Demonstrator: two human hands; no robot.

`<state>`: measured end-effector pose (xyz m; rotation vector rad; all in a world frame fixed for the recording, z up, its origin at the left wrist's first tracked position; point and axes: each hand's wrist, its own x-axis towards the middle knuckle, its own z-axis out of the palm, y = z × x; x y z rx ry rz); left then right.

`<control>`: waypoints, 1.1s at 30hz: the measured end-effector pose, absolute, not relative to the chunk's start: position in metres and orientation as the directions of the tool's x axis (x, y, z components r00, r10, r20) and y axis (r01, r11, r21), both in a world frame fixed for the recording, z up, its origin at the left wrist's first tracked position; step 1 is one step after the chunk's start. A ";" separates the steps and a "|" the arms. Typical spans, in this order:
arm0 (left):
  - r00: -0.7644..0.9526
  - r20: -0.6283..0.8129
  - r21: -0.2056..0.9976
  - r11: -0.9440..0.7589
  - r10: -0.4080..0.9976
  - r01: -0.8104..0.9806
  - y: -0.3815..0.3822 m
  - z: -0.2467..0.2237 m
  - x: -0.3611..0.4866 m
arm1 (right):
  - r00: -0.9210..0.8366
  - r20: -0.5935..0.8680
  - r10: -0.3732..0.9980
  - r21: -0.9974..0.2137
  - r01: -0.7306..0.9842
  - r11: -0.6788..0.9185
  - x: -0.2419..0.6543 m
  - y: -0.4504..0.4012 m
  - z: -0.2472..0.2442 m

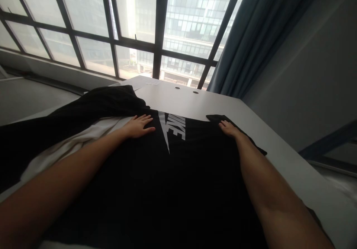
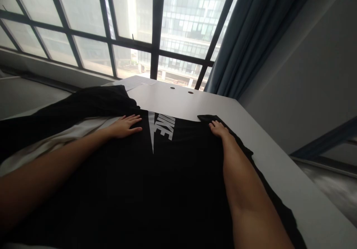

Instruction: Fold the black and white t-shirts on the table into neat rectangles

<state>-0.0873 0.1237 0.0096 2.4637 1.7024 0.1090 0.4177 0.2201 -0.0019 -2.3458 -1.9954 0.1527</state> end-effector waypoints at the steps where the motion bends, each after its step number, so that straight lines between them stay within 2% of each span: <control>1: 0.351 -0.025 0.157 -0.343 0.936 0.926 0.124 0.009 -0.087 | 0.188 -0.044 0.981 -0.104 0.976 -0.191 0.420 0.226 -0.004; 6: 0.329 -0.042 0.134 -0.321 0.943 0.937 0.125 0.010 -0.086 | 0.202 -0.146 0.969 -0.074 0.974 -0.214 0.416 0.252 0.014; 11: 0.324 -0.045 0.123 -0.317 0.945 0.940 0.124 0.011 -0.085 | 0.207 -0.006 0.978 -0.053 0.977 -0.207 0.391 0.261 0.016; 15: 0.330 -0.042 0.123 -0.322 0.943 0.939 0.125 0.010 -0.086 | 0.194 0.009 0.981 -0.124 0.974 -0.192 0.382 0.251 -0.005; 18: 0.334 -0.036 0.131 -0.327 0.942 0.936 0.125 0.010 -0.086 | 0.175 0.074 0.982 -0.096 0.981 -0.167 0.379 0.244 -0.008; 22: 0.324 -0.045 0.132 -0.316 0.945 0.939 0.124 0.011 -0.085 | 0.084 0.144 0.986 0.092 0.991 -0.098 0.365 0.236 0.006; 24: 0.325 -0.050 0.133 -0.317 0.944 0.939 0.125 0.012 -0.085 | 0.037 0.144 0.989 0.138 0.989 -0.057 0.359 0.226 0.015; 29: 0.335 -0.029 0.129 -0.329 0.942 0.936 0.128 0.010 -0.086 | -0.091 0.152 0.984 0.095 0.992 0.078 0.371 0.166 0.031; 33: 0.316 0.025 0.128 -0.316 0.948 0.940 0.124 0.011 -0.083 | -0.249 0.006 0.968 0.078 0.966 0.248 0.399 0.086 0.031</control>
